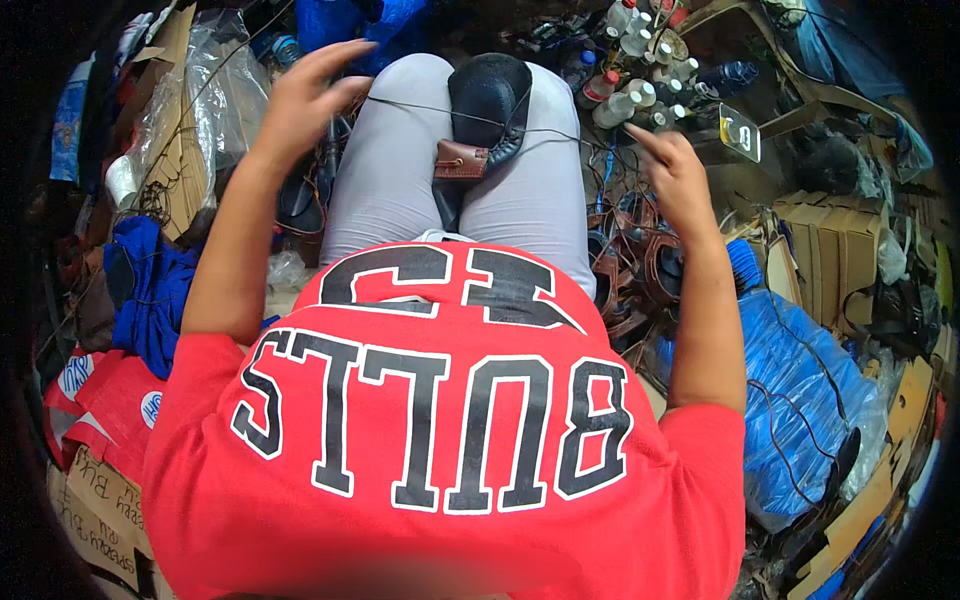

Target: Hand stitching and sewing components of a black shoe.

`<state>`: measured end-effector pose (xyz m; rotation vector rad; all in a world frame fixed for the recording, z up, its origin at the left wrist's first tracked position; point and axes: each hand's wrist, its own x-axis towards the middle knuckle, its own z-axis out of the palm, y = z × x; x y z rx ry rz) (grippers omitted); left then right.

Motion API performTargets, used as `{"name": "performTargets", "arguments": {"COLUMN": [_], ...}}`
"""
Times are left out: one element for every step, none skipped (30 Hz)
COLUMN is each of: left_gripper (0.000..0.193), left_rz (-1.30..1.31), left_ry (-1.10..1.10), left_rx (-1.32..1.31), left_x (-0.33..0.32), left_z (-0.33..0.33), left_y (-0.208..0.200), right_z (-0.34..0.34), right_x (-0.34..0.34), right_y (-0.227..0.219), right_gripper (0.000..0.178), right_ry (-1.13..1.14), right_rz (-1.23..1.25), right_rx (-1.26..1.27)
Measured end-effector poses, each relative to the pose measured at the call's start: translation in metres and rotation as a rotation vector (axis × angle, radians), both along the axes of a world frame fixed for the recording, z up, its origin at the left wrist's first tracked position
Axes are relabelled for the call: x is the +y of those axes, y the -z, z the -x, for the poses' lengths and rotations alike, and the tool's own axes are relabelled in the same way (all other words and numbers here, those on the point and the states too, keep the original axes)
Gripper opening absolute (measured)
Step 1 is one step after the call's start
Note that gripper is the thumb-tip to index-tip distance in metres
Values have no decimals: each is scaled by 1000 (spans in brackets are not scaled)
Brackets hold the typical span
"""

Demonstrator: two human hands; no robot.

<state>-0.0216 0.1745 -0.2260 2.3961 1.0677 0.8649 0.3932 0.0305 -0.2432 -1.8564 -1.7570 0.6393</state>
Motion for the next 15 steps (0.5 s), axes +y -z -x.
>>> {"name": "performTargets", "arguments": {"left_gripper": [41, 41, 39, 40, 43, 42, 40, 40, 37, 33, 33, 31, 28, 28, 29], "left_rz": [-46, -22, 20, -3, 50, 117, 153, 140, 234, 314, 332, 358, 378, 383, 472], "left_ry": [155, 296, 391, 433, 452, 413, 419, 429, 445, 476, 458, 465, 500, 472, 475], "left_rx": [-20, -48, -19, 3, 101, 191, 249, 229, 349, 424, 470, 416, 346, 361, 345], "left_x": [-5, -11, -14, -16, -13, -11, -9, -6, -2, 1, 3, 4, 5, 5, 6], "left_z": [-30, -56, -79, -99, -113, -122, -129, -133, -135, -135, -135, -135, -134, -134, -134], "left_y": [-2, -6, -10, -14, -18, -21, -22, -22, -22, -20, -17, -15, -12, -10, -8], "right_z": [14, 29, 44, 56, 66, 73, 77, 79, 79, 78, 76, 76, 75, 76, 77], "right_x": [10, 20, 30, 39, 45, 51, 55, 57, 58, 59, 59, 59, 58, 57, 56], "right_y": [-8, -15, -20, -25, -30, -32, -34, -35, -35, -34, -32, -30, -27, -23, -20], "right_gripper": [23, 23, 20, 16, 16, 14, 13, 12, 12, 12, 12, 12, 13, 15, 15], "right_ry": [-77, -20, -133, -291, -246, -272, -302, -277, -308, -320, -311, -333, -322, -311, -312], "right_rz": [-20, 27, -43, -156, -112, -92, -85, -7, -29, -10, 16, 10, 22, 34, 34], "right_rx": [179, 144, 139, 155, 134, 137, 150, 173, 176, 172, 174, 170, 191, 212, 211]}}
